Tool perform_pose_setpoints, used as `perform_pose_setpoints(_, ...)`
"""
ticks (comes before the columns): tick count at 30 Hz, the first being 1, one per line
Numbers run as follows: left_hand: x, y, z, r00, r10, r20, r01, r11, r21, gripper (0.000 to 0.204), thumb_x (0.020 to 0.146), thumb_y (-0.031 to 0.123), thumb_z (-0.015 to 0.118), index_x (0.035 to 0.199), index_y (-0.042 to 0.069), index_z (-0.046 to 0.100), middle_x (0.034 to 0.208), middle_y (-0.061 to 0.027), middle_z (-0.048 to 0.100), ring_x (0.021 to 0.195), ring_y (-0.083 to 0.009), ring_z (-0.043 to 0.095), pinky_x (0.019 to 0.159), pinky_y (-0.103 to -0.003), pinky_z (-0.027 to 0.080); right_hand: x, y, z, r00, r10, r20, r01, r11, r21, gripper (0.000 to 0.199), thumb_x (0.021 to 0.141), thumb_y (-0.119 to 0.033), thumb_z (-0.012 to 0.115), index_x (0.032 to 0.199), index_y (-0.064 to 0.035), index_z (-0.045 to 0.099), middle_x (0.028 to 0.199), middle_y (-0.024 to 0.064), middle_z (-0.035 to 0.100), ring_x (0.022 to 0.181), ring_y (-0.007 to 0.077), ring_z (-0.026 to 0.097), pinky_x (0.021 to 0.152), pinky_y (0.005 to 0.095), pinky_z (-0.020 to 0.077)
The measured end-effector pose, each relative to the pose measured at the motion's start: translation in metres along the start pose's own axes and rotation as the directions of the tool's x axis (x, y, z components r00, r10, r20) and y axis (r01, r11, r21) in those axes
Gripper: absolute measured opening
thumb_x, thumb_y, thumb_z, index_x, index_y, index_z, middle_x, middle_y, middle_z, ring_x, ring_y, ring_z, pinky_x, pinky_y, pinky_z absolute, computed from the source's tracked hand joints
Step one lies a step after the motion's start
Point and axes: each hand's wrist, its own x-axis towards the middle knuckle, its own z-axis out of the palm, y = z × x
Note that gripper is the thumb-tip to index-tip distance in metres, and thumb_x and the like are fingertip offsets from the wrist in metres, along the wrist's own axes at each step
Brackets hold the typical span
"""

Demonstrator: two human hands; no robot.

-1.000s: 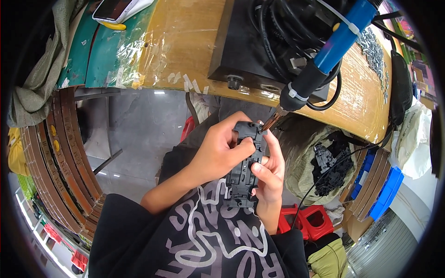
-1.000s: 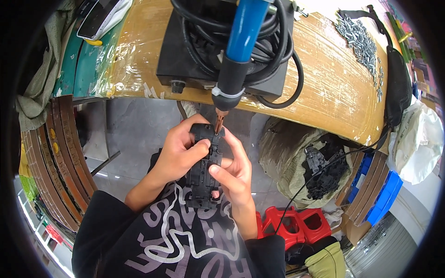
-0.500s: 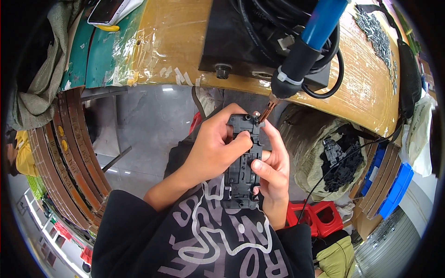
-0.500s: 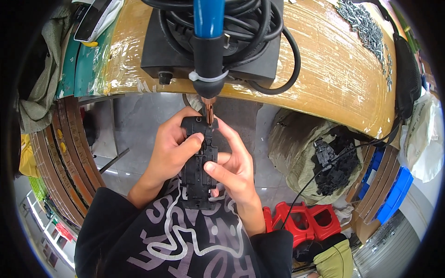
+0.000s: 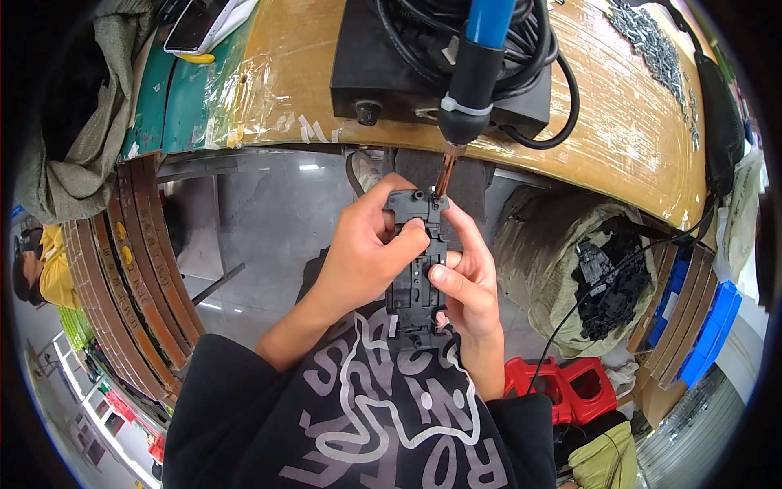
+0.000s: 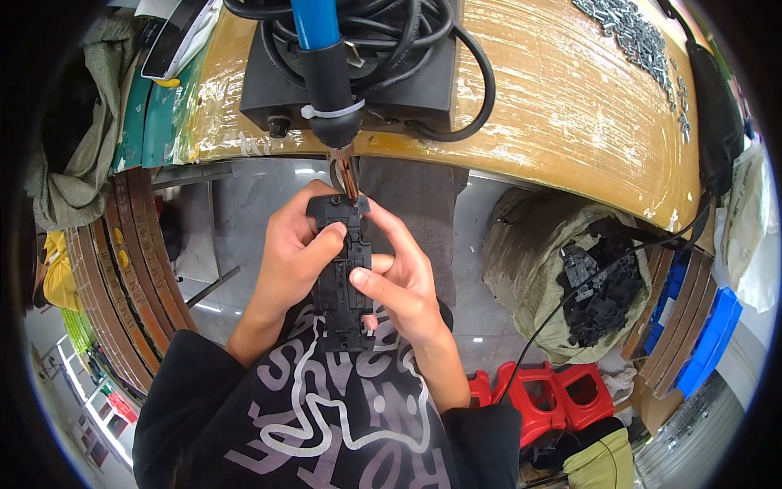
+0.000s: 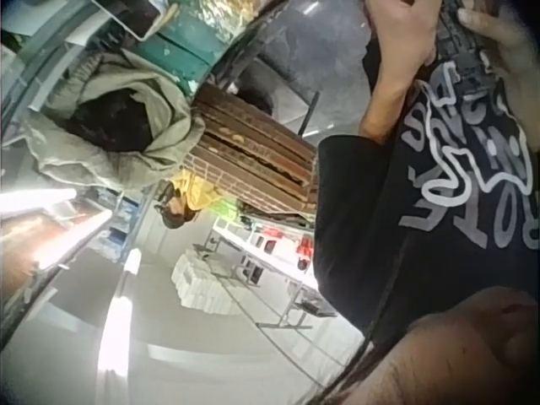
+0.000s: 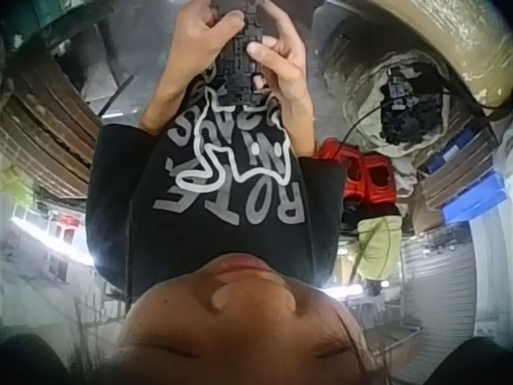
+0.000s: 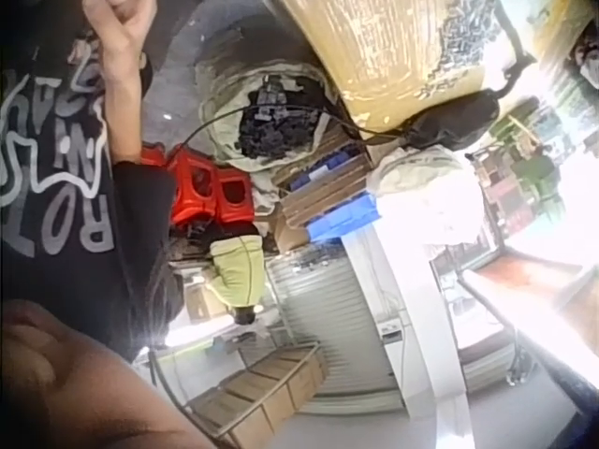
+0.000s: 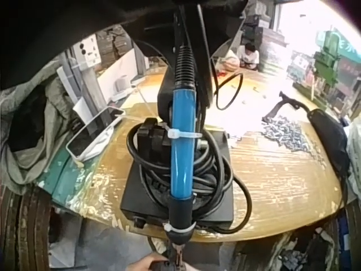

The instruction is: The person assembles small plastic housing components by securing them with screws using an electric power screwdriver.

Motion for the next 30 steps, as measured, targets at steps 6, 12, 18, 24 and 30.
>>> perform_pose_setpoints(6, -0.004, -0.001, 0.001, 1.000, 0.015, -0.001, -0.015, 1.000, -0.005, 0.014, 0.077, -0.001, 0.051, 0.089, 0.001, 0.046, 0.067, 0.0044, 0.046, 0.057, 0.0006, 0.041, 0.046, -0.016, 0.032, -0.005, -0.005, 0.002, 0.999, 0.026, 0.038, -0.026, 1.000, 0.016, 0.064, 0.077, 0.001, 0.051, 0.132, 0.0000, 0.018, 0.083, 0.0131, 0.060, 0.069, 0.0103, 0.057, 0.064, 0.0210, 0.0429)
perform_pose_setpoints(12, -0.008, -0.001, 0.001, 1.000, 0.015, -0.010, -0.015, 1.000, -0.004, 0.014, 0.077, -0.001, 0.051, 0.090, 0.001, 0.046, 0.069, 0.0041, 0.047, 0.057, 0.0009, 0.040, 0.046, -0.016, 0.032, -0.008, -0.002, 0.004, 0.999, 0.011, 0.037, -0.012, 1.000, 0.016, 0.062, 0.078, 0.000, 0.051, 0.131, -0.0003, 0.019, 0.087, 0.0136, 0.060, 0.075, 0.0106, 0.057, 0.070, 0.0216, 0.0413)
perform_pose_setpoints(18, -0.009, -0.009, 0.007, 0.999, 0.018, 0.046, -0.018, 1.000, -0.005, 0.014, 0.077, -0.001, 0.050, 0.090, 0.001, 0.046, 0.071, 0.0029, 0.049, 0.060, 0.0004, 0.043, 0.048, -0.016, 0.034, -0.017, 0.002, -0.010, 0.997, -0.021, 0.073, 0.024, 0.999, -0.044, 0.060, 0.080, -0.003, 0.052, 0.131, -0.0026, 0.020, 0.079, 0.0106, 0.060, 0.056, 0.0086, 0.053, 0.048, 0.0181, 0.0419)
perform_pose_setpoints(24, -0.004, -0.028, 0.014, 0.990, 0.122, -0.076, -0.114, 0.989, 0.092, 0.017, 0.079, -0.001, 0.049, 0.095, 0.000, 0.046, 0.077, -0.0006, 0.053, 0.065, -0.0030, 0.049, 0.055, -0.017, 0.040, -0.026, 0.002, -0.029, 0.999, 0.027, 0.047, -0.021, 0.990, -0.139, 0.057, 0.079, -0.012, 0.059, 0.127, -0.0037, 0.029, 0.061, -0.0011, 0.047, 0.048, 0.0051, 0.046, 0.037, 0.0177, 0.0382)
perform_pose_setpoints(30, 0.012, -0.083, 0.035, 0.993, 0.021, -0.116, -0.011, 0.996, 0.085, 0.018, 0.079, 0.000, 0.049, 0.098, 0.000, 0.047, 0.069, 0.0018, 0.052, 0.057, -0.0018, 0.046, 0.049, -0.016, 0.036, -0.049, 0.009, -0.071, 0.998, 0.041, -0.055, -0.053, 0.965, -0.257, 0.053, 0.077, -0.010, 0.062, 0.121, -0.0022, 0.034, 0.067, 0.0007, 0.048, 0.049, 0.0046, 0.048, 0.039, 0.0185, 0.0397)
